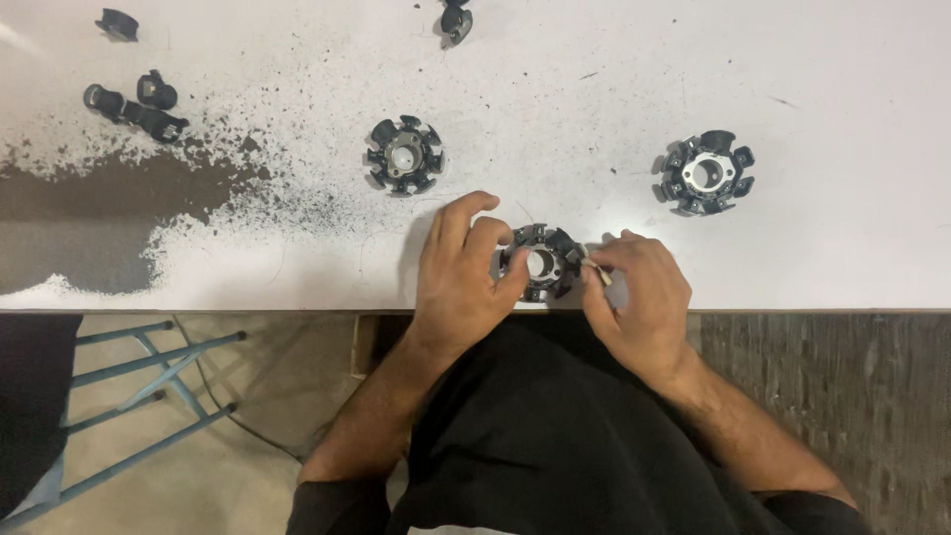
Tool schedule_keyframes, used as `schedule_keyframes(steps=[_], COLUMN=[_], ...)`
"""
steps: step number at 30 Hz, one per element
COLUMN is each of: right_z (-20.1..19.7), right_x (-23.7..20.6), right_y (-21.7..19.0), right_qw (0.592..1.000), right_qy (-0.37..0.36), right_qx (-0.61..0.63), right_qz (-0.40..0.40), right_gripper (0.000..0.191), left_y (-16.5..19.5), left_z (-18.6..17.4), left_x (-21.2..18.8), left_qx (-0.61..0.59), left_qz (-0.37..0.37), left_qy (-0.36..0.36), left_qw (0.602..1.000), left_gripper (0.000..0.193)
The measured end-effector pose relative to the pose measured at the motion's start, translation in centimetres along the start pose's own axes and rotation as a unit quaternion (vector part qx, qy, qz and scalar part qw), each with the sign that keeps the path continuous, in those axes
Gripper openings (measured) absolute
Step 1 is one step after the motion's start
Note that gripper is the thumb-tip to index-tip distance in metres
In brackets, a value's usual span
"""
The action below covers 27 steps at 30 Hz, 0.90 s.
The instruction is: The person sits at a white work table and assembles small black plastic parts by hand, pressing metal inserts into black plastic housings one at a time. Completed wheel-like assemblies accumulate on the table as the person repeatedly picks up parts, fits them together, and sets the finished units aside.
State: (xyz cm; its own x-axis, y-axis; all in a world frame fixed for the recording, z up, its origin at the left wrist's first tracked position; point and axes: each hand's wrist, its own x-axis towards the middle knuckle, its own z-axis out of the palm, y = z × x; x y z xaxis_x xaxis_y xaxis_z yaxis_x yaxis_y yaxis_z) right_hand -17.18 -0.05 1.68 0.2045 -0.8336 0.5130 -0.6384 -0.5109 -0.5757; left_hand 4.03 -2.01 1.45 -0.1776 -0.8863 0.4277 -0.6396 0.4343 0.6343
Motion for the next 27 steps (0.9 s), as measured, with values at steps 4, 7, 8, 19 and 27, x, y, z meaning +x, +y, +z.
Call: schedule_keyframes(steps=[4,7,8,19,27], right_z=[0.8,1.0,1.0,0.0,-0.3], right_x=[-0.1,-0.1,-0.1,0.6,1.1], right_y=[0.5,0.4,0.4,0.8,1.4], right_qw=[1.000,1.000,1.000,0.999,0.999], right_qy=[-0.001,-0.005,-0.006,-0.025,-0.036], right_qx=[0.007,0.010,0.007,0.017,0.023], right_qz=[0.014,0.024,0.029,0.033,0.032], right_gripper=[0.023,0.023,0.024,0.024,0.025], left_y=[0.8,1.4,1.5,1.6,0.2], left_z=[0.6,1.5,1.7,0.9,0.4], left_x=[0.8,1.3,1.4,1.9,2.9], left_qx=[0.084,0.133,0.151,0.096,0.097], left_qz=[0.037,0.030,0.030,0.092,0.151], left_qy=[-0.095,-0.114,-0.128,-0.083,-0.120], left_qw=[0.991,0.984,0.980,0.988,0.976], left_gripper=[0.030,0.027,0.025,0.024,0.015])
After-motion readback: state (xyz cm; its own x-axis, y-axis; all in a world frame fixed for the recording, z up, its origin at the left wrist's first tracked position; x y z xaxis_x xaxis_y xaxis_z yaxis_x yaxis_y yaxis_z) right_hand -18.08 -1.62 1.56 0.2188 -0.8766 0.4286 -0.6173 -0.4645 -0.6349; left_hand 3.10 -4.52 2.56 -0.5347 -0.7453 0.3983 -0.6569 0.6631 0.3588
